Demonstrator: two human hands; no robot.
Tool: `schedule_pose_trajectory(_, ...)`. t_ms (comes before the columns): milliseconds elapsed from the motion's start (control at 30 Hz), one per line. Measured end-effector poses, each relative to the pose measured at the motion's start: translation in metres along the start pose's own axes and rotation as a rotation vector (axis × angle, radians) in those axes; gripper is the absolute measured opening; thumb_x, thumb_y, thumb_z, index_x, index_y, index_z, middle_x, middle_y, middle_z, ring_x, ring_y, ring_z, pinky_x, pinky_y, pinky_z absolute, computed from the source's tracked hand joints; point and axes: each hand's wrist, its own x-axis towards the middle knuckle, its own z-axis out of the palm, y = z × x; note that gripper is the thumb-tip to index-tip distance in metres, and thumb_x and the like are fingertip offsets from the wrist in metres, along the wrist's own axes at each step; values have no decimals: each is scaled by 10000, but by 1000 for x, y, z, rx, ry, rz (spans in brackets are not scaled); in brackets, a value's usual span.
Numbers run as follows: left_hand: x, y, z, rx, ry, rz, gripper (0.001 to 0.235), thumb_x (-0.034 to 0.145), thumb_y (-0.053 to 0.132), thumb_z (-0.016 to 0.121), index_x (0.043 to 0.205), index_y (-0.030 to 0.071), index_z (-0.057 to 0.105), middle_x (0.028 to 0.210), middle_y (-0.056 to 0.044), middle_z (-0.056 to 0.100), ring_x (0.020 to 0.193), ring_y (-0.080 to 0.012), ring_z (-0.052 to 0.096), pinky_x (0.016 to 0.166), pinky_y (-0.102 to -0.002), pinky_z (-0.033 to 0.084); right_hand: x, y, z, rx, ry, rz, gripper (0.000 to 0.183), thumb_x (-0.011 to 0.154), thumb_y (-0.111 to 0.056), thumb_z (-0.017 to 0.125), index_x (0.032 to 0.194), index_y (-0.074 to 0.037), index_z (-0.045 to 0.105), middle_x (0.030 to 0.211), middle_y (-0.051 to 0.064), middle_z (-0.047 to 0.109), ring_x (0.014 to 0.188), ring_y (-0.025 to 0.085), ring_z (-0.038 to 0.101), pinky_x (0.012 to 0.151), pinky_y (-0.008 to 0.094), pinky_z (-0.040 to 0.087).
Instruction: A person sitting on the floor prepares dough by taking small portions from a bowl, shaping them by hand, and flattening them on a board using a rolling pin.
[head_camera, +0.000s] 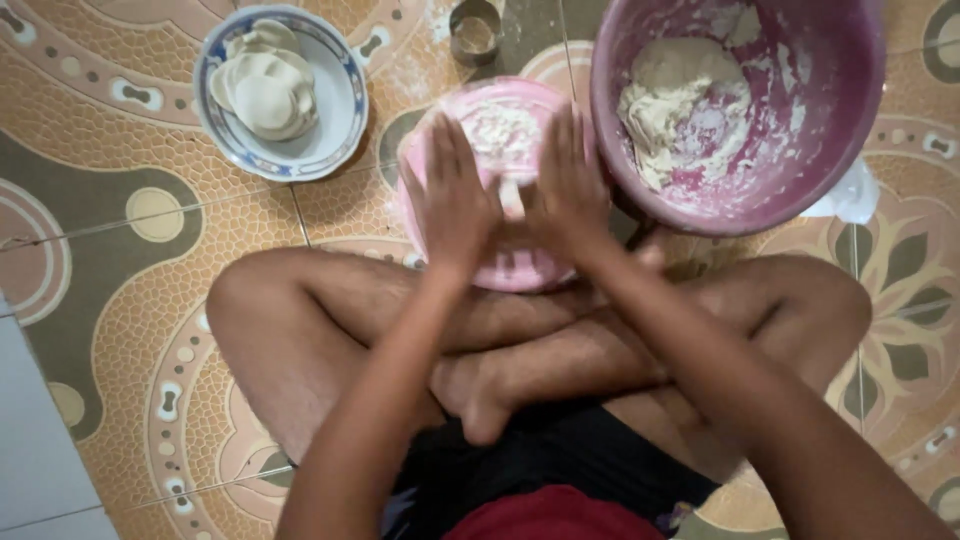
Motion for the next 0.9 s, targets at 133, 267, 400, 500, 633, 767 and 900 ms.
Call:
schedule_pose_trajectory(133, 19, 5, -9, -43, 32, -20, 874, 1155, 582, 391, 1634, -9, -39, 1718, -143, -112, 1605, -231, -56, 1297, -615, -9, 30, 3, 3, -36, 27, -67, 908, 1040, -572, 15, 1588, 151, 42, 1676, 330, -39, 1581, 400, -53, 1281, 538, -81)
schedule_pose_trajectory(267, 68, 2, 11, -126, 209, -128, 804, 1188, 525, 351, 1653, 18, -67, 1743, -129, -86, 1622, -271, -34, 1278, -663, 60, 76, 6, -1, -142, 125, -50, 826, 1175, -351, 452, 1635, 53, -102, 1716, 240, -147, 1610, 367, -124, 1335, 600, -1)
schedule_pose_trajectory(400, 16, 7, -9, -243, 94, -64, 798, 1100, 403, 411, 1616, -49, 3, 1724, -187, -32, 1607, -259, -32, 1257, -607, -113, 23, -3, -11, 39, 24, -37, 901, 1041, -601, 26, 1595, 106, -40, 1685, 284, -108, 1590, 358, -87, 1316, 494, -38)
schedule_pose_trajectory(500, -6, 15, -14, -196, 66, -108, 798, 1064, 544, 365, 1641, 39, 145, 1724, -164, 136, 1603, -287, 118, 1243, -666, 55, 14, 19, 34, -167, 342, -198, 835, 1055, -527, 265, 1570, 130, 275, 1620, 367, 262, 1516, 516, 253, 1228, 615, 176)
schedule_pose_trajectory(633, 61, 3, 5, -76, 193, -105, 897, 1159, 495, 385, 1594, -23, -206, 1690, -124, -252, 1583, -252, -164, 1274, -635, -91, 71, 1, -13, -108, -54, -20, 760, 1180, -439, 217, 1583, 43, -211, 1641, 184, -318, 1552, 321, -243, 1315, 558, -100)
schedule_pose_trajectory(767, 73, 8, 11, -84, 315, -136, 803, 1161, 530, 471, 1643, 72, 21, 1735, -88, 58, 1634, -243, 151, 1300, -642, 116, 77, 7, -3, -42, 178, -91, 796, 1143, -332, 469, 1633, 63, -17, 1720, 272, -34, 1624, 387, -32, 1307, 599, -51)
schedule_pose_trajectory(900, 6, 1, 5, -57, 128, -95, 863, 1134, 455, 458, 1638, 9, -82, 1728, -137, -111, 1618, -251, -35, 1274, -696, 22, 6, -37, -50, -23, -141, -29, 1177, 986, -664, 523, 1541, 108, -172, 1647, 312, -192, 1555, 365, -187, 1290, 522, -138)
